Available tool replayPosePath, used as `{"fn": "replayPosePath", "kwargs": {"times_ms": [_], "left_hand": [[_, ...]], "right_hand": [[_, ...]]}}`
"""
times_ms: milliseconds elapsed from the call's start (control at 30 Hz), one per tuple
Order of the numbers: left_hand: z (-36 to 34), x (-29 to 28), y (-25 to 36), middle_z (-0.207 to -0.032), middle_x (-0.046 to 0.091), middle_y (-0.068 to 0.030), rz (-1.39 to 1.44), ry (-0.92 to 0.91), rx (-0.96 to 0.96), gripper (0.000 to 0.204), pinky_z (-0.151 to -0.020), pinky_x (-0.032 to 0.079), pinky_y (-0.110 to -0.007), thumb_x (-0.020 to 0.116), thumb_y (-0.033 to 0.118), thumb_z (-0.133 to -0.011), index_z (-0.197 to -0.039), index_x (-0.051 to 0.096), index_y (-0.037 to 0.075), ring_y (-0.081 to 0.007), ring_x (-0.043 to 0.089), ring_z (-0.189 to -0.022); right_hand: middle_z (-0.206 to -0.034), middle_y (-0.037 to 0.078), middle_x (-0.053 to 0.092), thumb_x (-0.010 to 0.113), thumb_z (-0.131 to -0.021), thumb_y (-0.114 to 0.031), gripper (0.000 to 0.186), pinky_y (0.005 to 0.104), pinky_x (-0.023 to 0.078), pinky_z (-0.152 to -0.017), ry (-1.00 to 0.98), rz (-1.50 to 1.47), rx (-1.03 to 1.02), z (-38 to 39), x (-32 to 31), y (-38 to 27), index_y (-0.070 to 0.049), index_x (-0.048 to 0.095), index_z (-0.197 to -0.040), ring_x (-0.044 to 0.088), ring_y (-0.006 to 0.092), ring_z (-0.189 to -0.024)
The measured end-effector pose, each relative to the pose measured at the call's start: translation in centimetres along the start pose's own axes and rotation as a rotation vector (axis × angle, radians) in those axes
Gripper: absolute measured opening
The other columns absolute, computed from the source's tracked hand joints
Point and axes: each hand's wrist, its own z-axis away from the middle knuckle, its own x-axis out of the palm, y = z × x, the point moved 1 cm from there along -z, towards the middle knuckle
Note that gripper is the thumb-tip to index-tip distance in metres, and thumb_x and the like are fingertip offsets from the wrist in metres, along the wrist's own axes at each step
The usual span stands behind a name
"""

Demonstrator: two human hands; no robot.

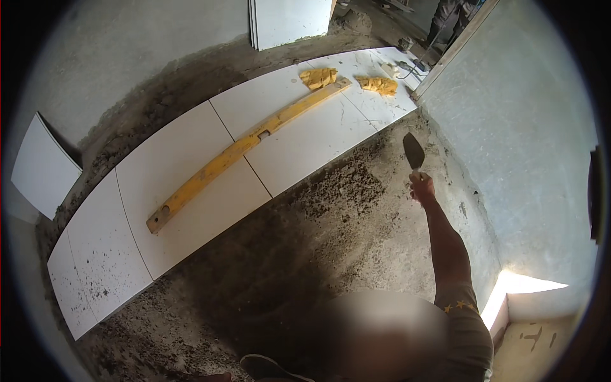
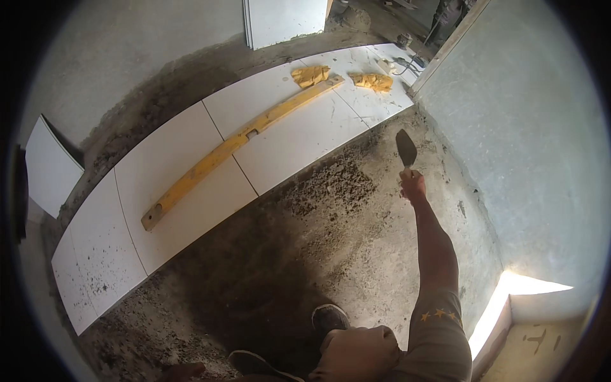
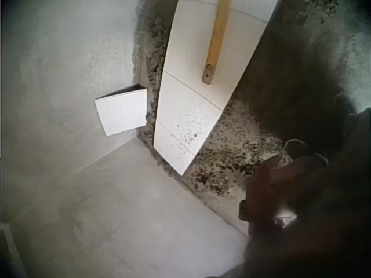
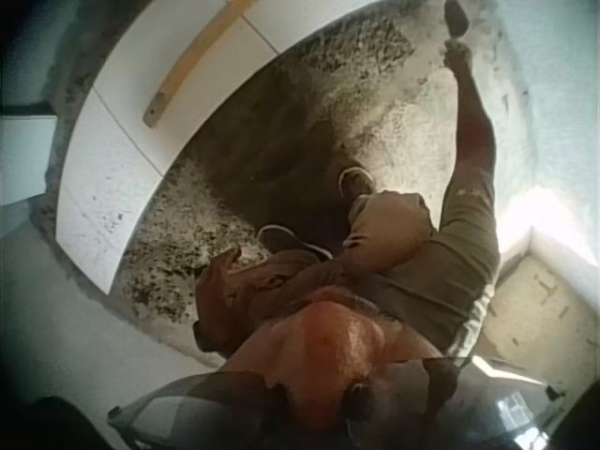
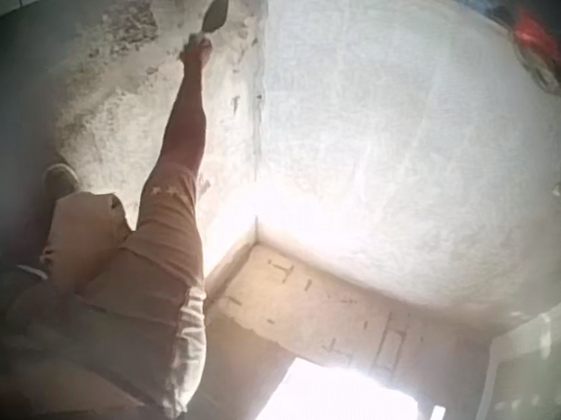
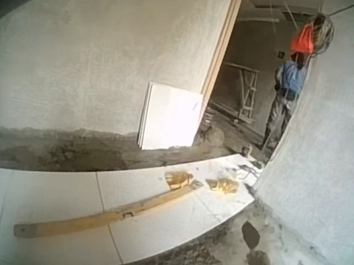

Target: Applying and leveling mortar onto a floor for tiling using a trowel and bucket.

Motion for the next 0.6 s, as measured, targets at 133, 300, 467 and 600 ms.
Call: {"fn": "replayPosePath", "kwargs": {"times_ms": [133,300,467,600], "left_hand": [[1.6,-0.9,2.6,-0.118,0.063,-0.0191,-0.048,0.006,-0.135,0.064,-0.088,0.050,-0.044,0.058,0.055,-0.089,-0.126,0.056,0.003,-0.0350,0.062,-0.104],[-0.9,-0.7,2.3,-0.120,0.062,-0.0192,-0.076,-0.020,-0.247,0.065,-0.088,0.050,-0.043,0.057,0.055,-0.089,-0.126,0.057,0.002,-0.0349,0.062,-0.107],[-1.4,0.2,3.8,-0.120,0.062,-0.0198,-0.112,-0.015,-0.200,0.064,-0.089,0.050,-0.043,0.058,0.053,-0.090,-0.127,0.056,0.001,-0.0354,0.062,-0.108],[-3.1,-0.1,6.0,-0.120,0.062,-0.0204,-0.160,-0.081,-0.231,0.063,-0.089,0.049,-0.044,0.059,0.051,-0.090,-0.127,0.056,0.001,-0.0356,0.062,-0.107]], "right_hand": [[-0.066,0.006,0.056,0.064,-0.087,-0.026,0.032,0.0319,0.043,-0.042,0.007,-0.179,-0.054,-3.9,3.5,0.9,-0.004,0.061,-0.109,0.053,0.0145,-0.047],[-0.094,0.019,0.063,0.066,-0.087,-0.026,0.038,0.0336,0.053,-0.069,0.216,0.890,-1.151,-5.8,5.9,5.0,-0.002,0.059,-0.116,0.064,0.0223,-0.087],[-0.123,0.021,0.062,0.062,-0.092,-0.032,0.053,0.0360,0.052,-0.088,-0.166,0.202,-0.584,6.4,9.0,2.5,0.003,0.052,-0.130,0.064,0.0285,-0.105],[-0.111,0.014,0.065,0.063,-0.088,-0.031,0.042,0.0430,0.057,-0.073,-0.146,0.285,-0.773,15.7,14.1,2.7,-0.016,0.057,-0.126,0.066,0.0318,-0.095]]}}
